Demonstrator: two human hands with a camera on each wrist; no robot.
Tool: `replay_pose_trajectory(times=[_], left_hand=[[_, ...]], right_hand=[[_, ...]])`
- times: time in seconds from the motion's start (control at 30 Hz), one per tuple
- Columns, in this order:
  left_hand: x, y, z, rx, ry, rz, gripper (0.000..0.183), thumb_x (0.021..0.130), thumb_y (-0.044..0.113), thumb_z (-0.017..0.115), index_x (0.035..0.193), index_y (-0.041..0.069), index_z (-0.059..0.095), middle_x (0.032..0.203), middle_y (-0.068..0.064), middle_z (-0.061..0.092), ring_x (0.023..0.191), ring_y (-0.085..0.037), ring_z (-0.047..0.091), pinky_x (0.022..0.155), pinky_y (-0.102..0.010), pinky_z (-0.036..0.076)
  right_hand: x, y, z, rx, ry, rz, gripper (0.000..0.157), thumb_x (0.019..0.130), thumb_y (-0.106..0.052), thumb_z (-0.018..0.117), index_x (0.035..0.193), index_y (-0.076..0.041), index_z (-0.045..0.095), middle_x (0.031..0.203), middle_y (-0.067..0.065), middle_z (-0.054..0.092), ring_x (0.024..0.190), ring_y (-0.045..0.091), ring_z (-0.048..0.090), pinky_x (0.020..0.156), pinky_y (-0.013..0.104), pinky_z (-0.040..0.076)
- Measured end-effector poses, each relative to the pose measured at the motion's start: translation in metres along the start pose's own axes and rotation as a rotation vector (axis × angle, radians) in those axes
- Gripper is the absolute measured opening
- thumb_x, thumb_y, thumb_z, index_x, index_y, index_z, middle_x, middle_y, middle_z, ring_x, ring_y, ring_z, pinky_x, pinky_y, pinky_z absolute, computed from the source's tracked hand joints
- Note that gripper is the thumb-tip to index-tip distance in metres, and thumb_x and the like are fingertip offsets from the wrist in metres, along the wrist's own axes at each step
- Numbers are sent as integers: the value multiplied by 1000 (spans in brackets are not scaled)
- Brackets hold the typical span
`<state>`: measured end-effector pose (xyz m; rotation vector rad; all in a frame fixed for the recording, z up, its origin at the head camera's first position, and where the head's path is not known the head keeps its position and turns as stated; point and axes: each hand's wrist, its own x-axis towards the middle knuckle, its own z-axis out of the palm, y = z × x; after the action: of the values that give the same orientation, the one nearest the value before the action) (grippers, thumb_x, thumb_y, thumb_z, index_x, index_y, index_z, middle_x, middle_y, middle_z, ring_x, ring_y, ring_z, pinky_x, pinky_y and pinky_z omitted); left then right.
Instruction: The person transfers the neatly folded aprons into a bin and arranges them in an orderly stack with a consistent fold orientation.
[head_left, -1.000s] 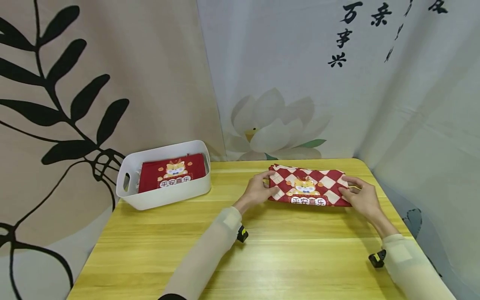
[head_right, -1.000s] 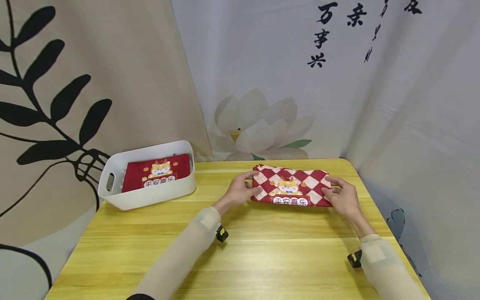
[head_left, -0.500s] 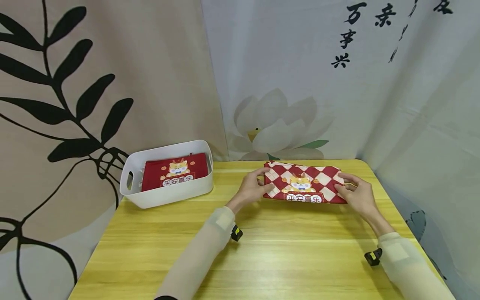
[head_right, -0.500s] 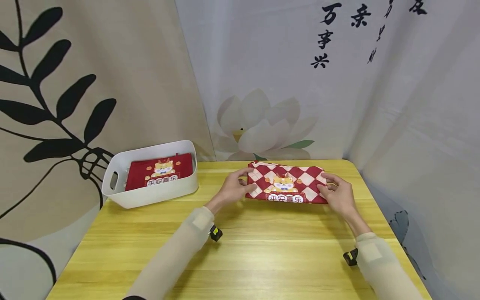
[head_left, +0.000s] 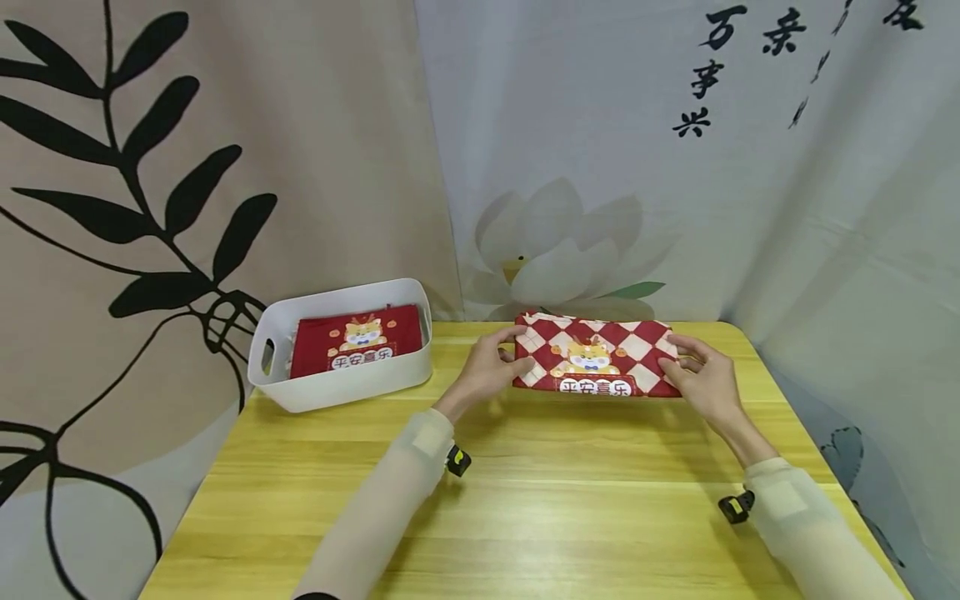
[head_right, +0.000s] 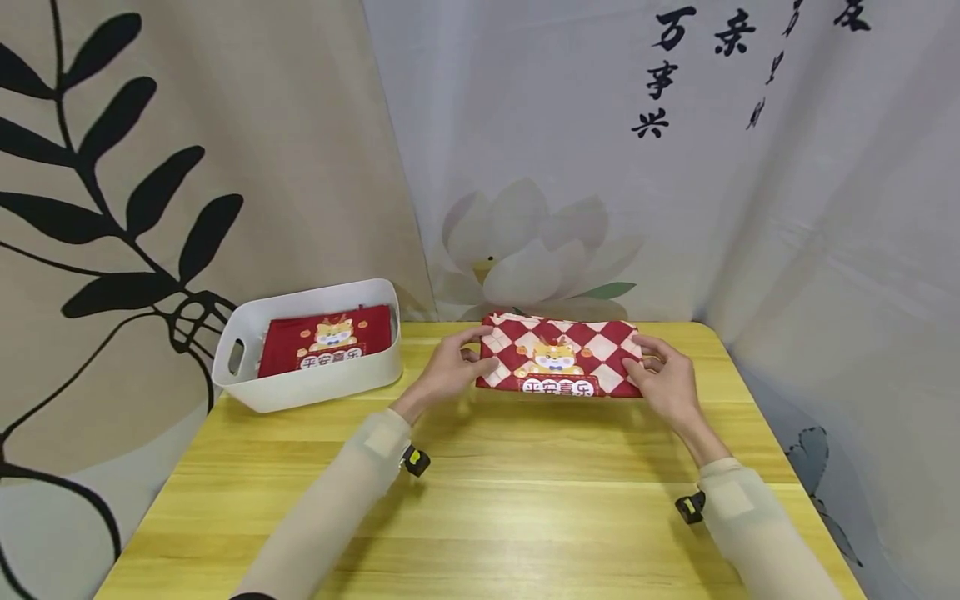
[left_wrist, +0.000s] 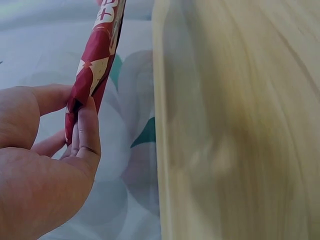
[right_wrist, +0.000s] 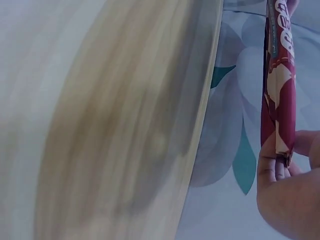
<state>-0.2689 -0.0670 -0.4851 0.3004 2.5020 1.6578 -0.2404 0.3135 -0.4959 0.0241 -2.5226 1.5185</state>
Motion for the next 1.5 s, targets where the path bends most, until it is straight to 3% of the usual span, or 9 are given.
replay_pose_trajectory(times=[0.23, 0.5, 0.6, 0.83, 1.13, 1.5], left_hand=[[-2, 2, -17, -11, 18, 13, 60, 106, 18, 81, 162, 24, 62, 156, -7, 64, 103, -21, 70, 77, -23, 61], [-8, 5, -36, -3, 33, 21, 61, 107, 19, 80, 164, 23, 59, 160, -6, 61, 101, -20, 70, 74, -22, 59], [-10, 4, -43, -4, 42, 16, 61, 107, 19, 80, 164, 23, 60, 160, -5, 60, 99, -18, 69, 73, -22, 57], [-16, 4, -57, -16, 69, 31, 60, 106, 15, 80, 163, 20, 61, 156, -9, 62, 91, -18, 67, 70, -23, 55], [-23, 1, -75, -13, 116, 40, 58, 106, 12, 80, 161, 20, 63, 151, -11, 66, 88, -20, 66, 68, -22, 54], [-34, -4, -99, 15, 158, 44, 56, 106, 12, 79, 160, 19, 64, 143, -13, 66, 85, -19, 63, 69, -21, 52]], right_hand=[[8, -10, 9, 31, 3, -20, 51, 107, -15, 79, 154, -1, 66, 122, -3, 72, 94, -16, 68, 74, 13, 65], [15, -22, 22, 72, -16, -33, 53, 107, -13, 78, 157, -1, 64, 140, 27, 68, 95, -17, 67, 75, 11, 64], [16, -26, 27, 75, -22, -43, 52, 107, -14, 78, 156, -1, 65, 139, 24, 70, 96, -16, 67, 75, 11, 64], [19, -36, 39, 129, -37, -35, 52, 106, -14, 79, 155, -2, 66, 124, 1, 72, 97, -14, 69, 75, 13, 65], [23, -47, 57, 141, -49, -44, 52, 106, -15, 80, 155, -5, 67, 139, 24, 71, 99, -13, 69, 76, 13, 65], [31, -61, 79, 199, -61, -44, 49, 104, -11, 81, 152, -4, 69, 131, 17, 73, 98, -11, 71, 77, 14, 66]])
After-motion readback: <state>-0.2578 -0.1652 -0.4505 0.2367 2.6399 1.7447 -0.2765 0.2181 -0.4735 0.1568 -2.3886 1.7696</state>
